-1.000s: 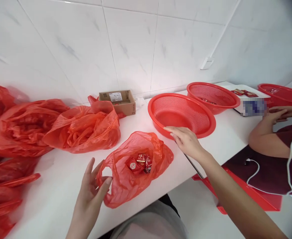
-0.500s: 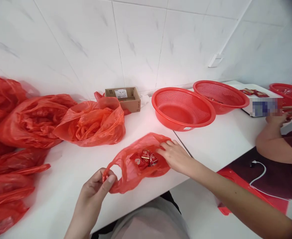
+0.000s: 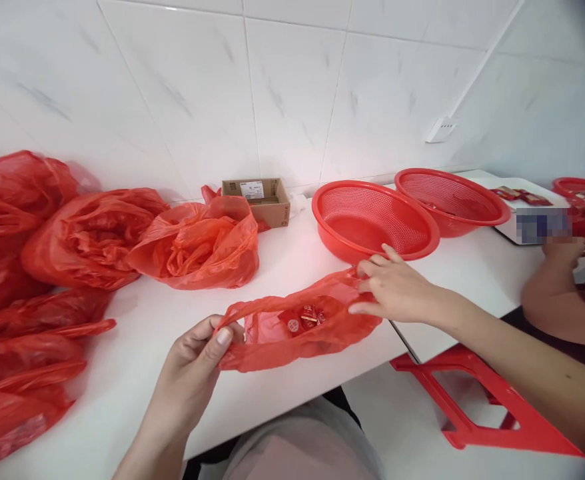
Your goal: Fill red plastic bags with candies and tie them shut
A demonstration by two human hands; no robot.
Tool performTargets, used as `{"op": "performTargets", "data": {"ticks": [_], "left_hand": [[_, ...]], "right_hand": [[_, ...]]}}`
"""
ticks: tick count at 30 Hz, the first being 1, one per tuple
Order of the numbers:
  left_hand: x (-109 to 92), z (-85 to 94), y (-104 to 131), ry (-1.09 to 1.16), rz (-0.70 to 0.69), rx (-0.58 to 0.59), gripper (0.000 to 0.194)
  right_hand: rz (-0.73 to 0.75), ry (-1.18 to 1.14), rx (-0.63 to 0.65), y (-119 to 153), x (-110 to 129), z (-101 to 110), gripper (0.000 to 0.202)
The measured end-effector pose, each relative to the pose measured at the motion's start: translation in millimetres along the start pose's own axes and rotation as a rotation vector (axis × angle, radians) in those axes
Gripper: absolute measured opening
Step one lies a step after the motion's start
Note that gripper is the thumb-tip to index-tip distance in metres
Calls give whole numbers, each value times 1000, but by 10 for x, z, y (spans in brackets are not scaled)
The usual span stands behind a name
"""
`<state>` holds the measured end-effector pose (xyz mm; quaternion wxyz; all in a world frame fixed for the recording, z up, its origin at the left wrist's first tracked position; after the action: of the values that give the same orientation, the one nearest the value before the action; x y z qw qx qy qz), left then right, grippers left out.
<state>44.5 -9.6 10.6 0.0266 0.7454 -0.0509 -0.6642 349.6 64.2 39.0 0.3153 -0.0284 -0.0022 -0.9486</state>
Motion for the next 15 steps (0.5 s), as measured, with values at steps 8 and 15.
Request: {"op": "performTargets", "data": {"ticks": [8,15], "left_hand": [[-265,198,-79,99,-71,-112,26],[-569,293,-75,113,-203,-201,23]], "right_hand": [[161,-182,21,23,-166,224,39],[174,-438,-354,21,-105,968,20]]}}
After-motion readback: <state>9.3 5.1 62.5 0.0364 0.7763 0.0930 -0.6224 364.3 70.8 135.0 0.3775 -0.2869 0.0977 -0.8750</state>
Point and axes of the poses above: each hand's wrist, its own y-axis away from the middle knuckle, its own z-axis out of the back of the hand, x = y × z, the point moved 4 cm from there along -y, towards the middle knuckle, and after that the axes turned 9 degrees about -y, right-handed, at the moved point
